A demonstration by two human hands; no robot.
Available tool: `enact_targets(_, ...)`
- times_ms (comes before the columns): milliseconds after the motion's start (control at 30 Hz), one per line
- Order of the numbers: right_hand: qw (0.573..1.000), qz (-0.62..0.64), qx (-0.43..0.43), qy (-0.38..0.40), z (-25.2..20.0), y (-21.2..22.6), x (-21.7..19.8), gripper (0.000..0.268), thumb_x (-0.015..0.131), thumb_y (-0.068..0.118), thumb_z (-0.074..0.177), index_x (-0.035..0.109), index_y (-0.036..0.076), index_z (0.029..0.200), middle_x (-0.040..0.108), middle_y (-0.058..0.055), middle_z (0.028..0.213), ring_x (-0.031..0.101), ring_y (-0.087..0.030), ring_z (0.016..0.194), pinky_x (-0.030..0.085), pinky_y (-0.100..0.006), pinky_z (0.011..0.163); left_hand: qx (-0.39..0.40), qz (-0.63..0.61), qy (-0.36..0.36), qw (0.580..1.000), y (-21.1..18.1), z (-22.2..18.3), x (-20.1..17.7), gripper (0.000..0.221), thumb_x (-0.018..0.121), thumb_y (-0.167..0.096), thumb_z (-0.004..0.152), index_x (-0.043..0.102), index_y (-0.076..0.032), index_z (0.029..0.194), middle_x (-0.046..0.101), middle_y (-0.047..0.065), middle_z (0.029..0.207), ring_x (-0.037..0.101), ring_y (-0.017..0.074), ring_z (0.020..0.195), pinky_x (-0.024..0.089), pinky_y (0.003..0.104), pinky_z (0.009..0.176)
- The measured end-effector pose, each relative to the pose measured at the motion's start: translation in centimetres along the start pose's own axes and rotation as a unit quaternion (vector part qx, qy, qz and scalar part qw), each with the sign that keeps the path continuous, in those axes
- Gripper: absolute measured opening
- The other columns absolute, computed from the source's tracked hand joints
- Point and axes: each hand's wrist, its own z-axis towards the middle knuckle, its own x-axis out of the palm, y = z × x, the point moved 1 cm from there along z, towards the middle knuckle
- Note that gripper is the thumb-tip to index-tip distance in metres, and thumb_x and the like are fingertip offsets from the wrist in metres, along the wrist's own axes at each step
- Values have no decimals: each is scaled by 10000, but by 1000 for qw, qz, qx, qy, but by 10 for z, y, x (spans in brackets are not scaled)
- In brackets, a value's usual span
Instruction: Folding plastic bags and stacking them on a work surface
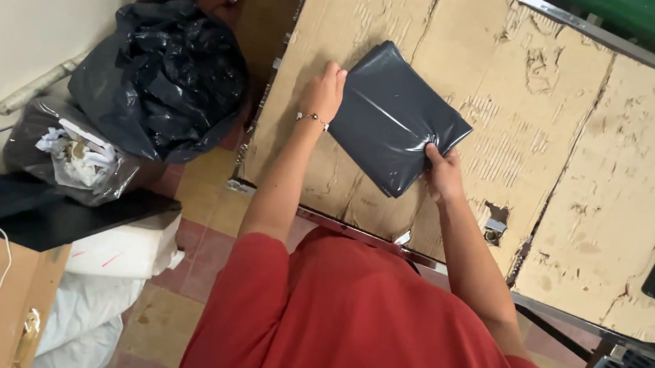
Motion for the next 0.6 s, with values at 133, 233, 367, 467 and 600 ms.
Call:
enact_targets(133,987,-139,-55,-51,12,-18,-16,324,738,261,981,572,136,1230,693,-95,993,681,-193,742,590,-365,464,-11,55,-81,995,-13,-8,-6,315,432,-517,1045,525,-218,1076,730,145,819,768,341,753,620,476,648)
enact_targets(233,746,-492,-427,-139,-55,24,8,859,885,232,819,410,-54,1474,527,-290,1344,562,-433,1164,410,-582,1025,45,84,-156,983,-51,-40,-27,583,559,-587,983,552,-127,1341,617,126,1277,565,362,1250,591,553,792)
enact_targets(367,616,-583,-525,76,-78,-1,60,763,754,438,875,544,8,1470,544,-226,1477,424,-414,1440,200,-604,1224,122,134,-80,980,-81,-72,-36,816,589,-614,964,402,-95,1565,323,178,1655,247,416,1534,249,723,1140)
enact_targets(467,603,-602,-516,86,-55,-31,60,809,622,500,921,401,88,1581,363,-211,1638,279,-465,1518,137,-698,1198,116,134,-45,983,-80,-54,-22,934,690,-624,859,393,-97,1571,337,163,1646,219,412,1542,226,732,1143)
enact_targets(600,627,-605,-476,123,-61,-26,52,817,415,696,974,434,120,1553,369,-164,1641,269,-389,1540,145,-612,1230,22,70,-66,995,-71,-29,-17,868,720,-530,879,425,-58,1545,481,205,1526,459,406,1383,413,644,1021)
